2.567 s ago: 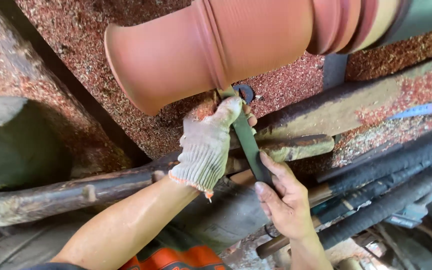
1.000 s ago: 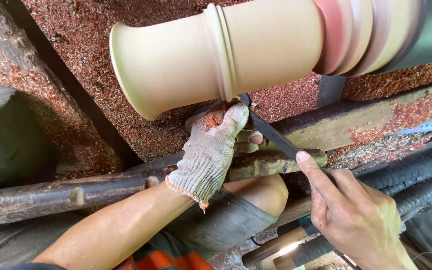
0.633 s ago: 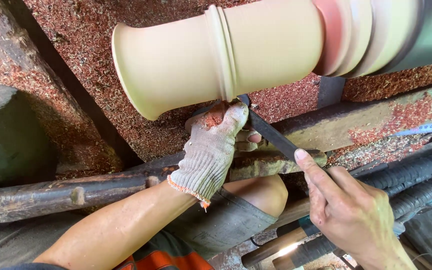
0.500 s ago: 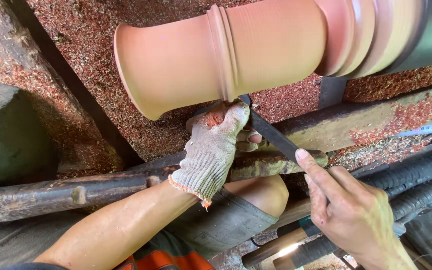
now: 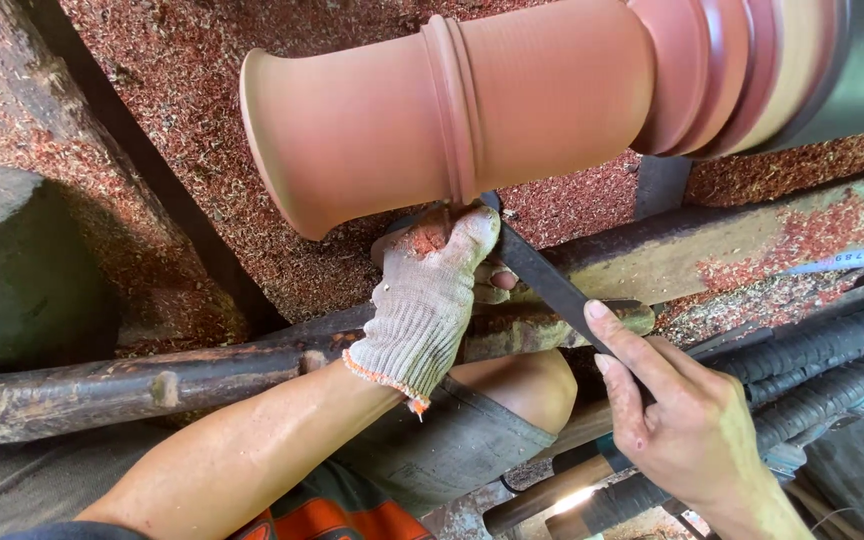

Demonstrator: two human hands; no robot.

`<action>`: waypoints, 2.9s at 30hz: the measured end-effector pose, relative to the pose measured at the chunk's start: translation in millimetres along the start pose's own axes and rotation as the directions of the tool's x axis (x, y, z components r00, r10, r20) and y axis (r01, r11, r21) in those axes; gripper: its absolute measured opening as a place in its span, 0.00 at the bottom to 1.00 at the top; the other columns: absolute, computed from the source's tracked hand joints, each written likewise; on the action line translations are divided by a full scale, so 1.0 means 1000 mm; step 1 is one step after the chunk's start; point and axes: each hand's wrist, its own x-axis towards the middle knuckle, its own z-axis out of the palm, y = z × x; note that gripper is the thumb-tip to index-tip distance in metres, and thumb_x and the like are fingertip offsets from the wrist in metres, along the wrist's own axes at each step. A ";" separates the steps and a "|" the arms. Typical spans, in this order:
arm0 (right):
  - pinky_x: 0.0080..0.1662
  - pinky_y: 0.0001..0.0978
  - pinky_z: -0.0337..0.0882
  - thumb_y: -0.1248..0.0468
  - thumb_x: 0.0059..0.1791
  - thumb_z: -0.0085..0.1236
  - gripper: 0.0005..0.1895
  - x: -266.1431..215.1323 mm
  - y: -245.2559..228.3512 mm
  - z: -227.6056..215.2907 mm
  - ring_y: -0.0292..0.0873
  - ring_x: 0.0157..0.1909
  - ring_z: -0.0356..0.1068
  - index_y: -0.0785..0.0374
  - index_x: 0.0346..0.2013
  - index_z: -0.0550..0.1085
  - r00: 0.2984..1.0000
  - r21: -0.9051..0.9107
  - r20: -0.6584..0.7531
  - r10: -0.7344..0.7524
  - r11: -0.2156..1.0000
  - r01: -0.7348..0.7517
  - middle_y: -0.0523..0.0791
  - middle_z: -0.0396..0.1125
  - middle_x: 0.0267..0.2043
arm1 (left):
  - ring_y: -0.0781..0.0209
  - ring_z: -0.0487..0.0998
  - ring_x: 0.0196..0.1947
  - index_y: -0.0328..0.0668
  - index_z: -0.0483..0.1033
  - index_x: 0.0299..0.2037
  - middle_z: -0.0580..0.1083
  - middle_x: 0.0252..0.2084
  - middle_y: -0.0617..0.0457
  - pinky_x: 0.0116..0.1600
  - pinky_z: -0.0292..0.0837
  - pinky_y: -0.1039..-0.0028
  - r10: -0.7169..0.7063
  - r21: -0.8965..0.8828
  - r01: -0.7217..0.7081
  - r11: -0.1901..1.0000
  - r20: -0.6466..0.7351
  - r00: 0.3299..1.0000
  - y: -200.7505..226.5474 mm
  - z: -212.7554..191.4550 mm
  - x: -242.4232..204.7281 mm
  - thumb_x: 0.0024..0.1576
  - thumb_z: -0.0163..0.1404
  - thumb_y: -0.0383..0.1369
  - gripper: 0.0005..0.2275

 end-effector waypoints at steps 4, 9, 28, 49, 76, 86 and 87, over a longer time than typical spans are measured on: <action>0.32 0.32 0.73 0.71 0.47 0.60 0.26 -0.004 0.002 0.006 0.43 0.28 0.75 0.58 0.61 0.73 1.000 0.071 -0.018 0.002 0.998 -0.001 0.50 0.75 0.37 | 0.64 0.77 0.21 0.34 0.77 0.40 0.77 0.30 0.53 0.25 0.75 0.75 0.007 0.039 -0.007 0.999 0.012 1.000 -0.001 -0.001 -0.001 0.57 0.54 0.35 0.10; 0.43 0.29 0.76 0.72 0.49 0.59 0.24 -0.009 0.006 0.016 0.44 0.47 0.80 0.64 0.61 0.72 0.998 0.197 -0.050 -0.026 0.980 0.035 0.53 0.75 0.53 | 0.64 0.76 0.20 0.33 0.79 0.39 0.77 0.29 0.52 0.25 0.76 0.75 0.039 0.018 -0.038 0.999 -0.043 0.998 -0.001 -0.001 -0.002 0.54 0.57 0.35 0.11; 0.63 0.29 0.65 0.75 0.50 0.55 0.27 -0.036 0.026 0.059 0.40 0.64 0.67 0.73 0.65 0.67 0.985 0.652 0.120 0.121 0.739 -0.170 0.52 0.68 0.66 | 0.67 0.75 0.25 0.40 0.81 0.40 0.78 0.32 0.56 0.32 0.76 0.74 0.058 0.082 -0.053 0.995 -0.062 0.996 -0.014 -0.010 -0.003 0.55 0.57 0.38 0.11; 0.57 0.41 0.64 0.75 0.50 0.58 0.24 -0.028 -0.086 0.119 0.48 0.48 0.67 0.67 0.62 0.70 0.925 0.282 -0.372 0.081 0.959 0.029 0.43 0.76 0.40 | 0.61 0.76 0.22 0.36 0.74 0.41 0.75 0.28 0.50 0.27 0.75 0.73 0.013 -0.231 0.011 0.973 0.104 0.995 -0.007 -0.025 0.010 0.60 0.53 0.31 0.06; 0.46 0.36 0.70 0.77 0.46 0.59 0.25 -0.014 -0.083 0.108 0.46 0.38 0.73 0.68 0.58 0.73 0.921 0.315 -0.390 -0.011 0.938 0.145 0.47 0.75 0.37 | 0.58 0.72 0.24 0.41 0.70 0.38 0.70 0.29 0.51 0.26 0.70 0.71 0.088 -0.410 -0.005 0.912 0.183 0.979 -0.024 -0.033 0.022 0.61 0.50 0.29 0.03; 0.43 0.32 0.71 0.75 0.45 0.63 0.25 -0.022 -0.062 0.117 0.43 0.34 0.72 0.68 0.57 0.74 0.944 0.381 -0.329 0.012 0.917 0.121 0.47 0.73 0.34 | 0.58 0.71 0.21 0.36 0.70 0.38 0.70 0.26 0.50 0.24 0.69 0.71 0.097 -0.435 -0.079 0.897 0.021 0.995 -0.017 -0.031 0.014 0.59 0.48 0.24 0.01; 0.42 0.31 0.71 0.76 0.44 0.63 0.25 -0.024 -0.058 0.120 0.42 0.34 0.72 0.68 0.57 0.75 0.950 0.395 -0.311 0.038 0.914 0.093 0.47 0.72 0.33 | 0.58 0.71 0.20 0.37 0.69 0.38 0.69 0.25 0.50 0.23 0.69 0.71 0.100 -0.424 -0.094 0.901 -0.008 0.995 -0.016 -0.029 0.014 0.59 0.48 0.24 0.01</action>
